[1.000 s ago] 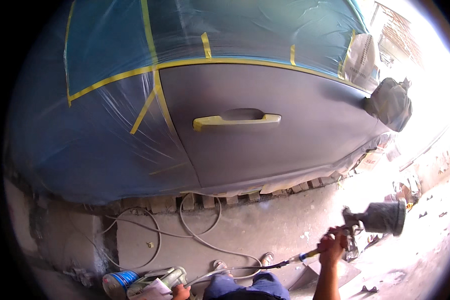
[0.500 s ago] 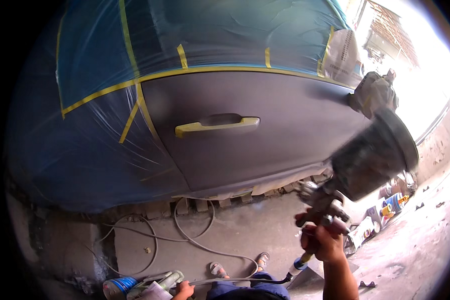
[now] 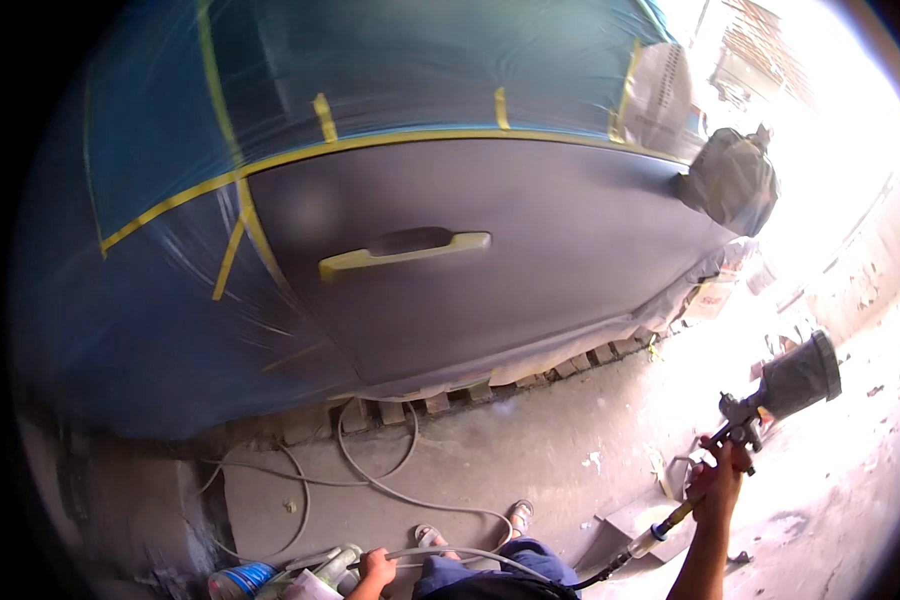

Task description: The person uses a spray gun to apply gray paint to the side of a car. The car is masked with blue plastic and yellow tape, and the person moves along the side to cover the door and rear panel.

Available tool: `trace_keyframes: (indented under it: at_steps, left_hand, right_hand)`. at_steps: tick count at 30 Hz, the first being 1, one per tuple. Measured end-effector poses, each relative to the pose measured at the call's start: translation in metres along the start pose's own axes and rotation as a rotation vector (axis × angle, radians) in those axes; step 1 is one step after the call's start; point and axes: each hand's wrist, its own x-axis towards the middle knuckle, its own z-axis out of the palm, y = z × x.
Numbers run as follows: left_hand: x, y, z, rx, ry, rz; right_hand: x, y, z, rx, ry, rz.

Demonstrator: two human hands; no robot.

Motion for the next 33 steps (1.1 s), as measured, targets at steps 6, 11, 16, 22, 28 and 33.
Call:
trace_keyframes:
  at_steps: [6,11,16,22,28,33]
  left_hand:
    - [0.009,-0.042,0.001,0.089,0.02,-0.15]
    - [-0.021,-0.012,-0.001,0.143,0.095,-0.187]
    - [-0.038,0.033,0.035,0.261,0.077,-0.183]
    - [-0.056,0.128,0.093,0.208,0.161,-0.139]
    - [-0.077,0.307,0.092,0.238,0.072,0.091]
    - [-0.079,0.32,0.089,0.274,0.159,0.054]
  right_hand:
    - [-0.003,0.083,0.001,0.231,-0.271,0.068]
    - [0.014,0.114,0.037,-0.206,-0.898,-0.063]
    - [0.122,0.161,0.026,-0.236,-0.984,0.025]
    - [0.304,0.137,-0.061,0.187,-0.271,0.054]
    - [0.424,0.138,-0.129,0.163,0.068,-0.072]
    - [0.398,0.166,-0.091,0.204,-0.111,0.075]
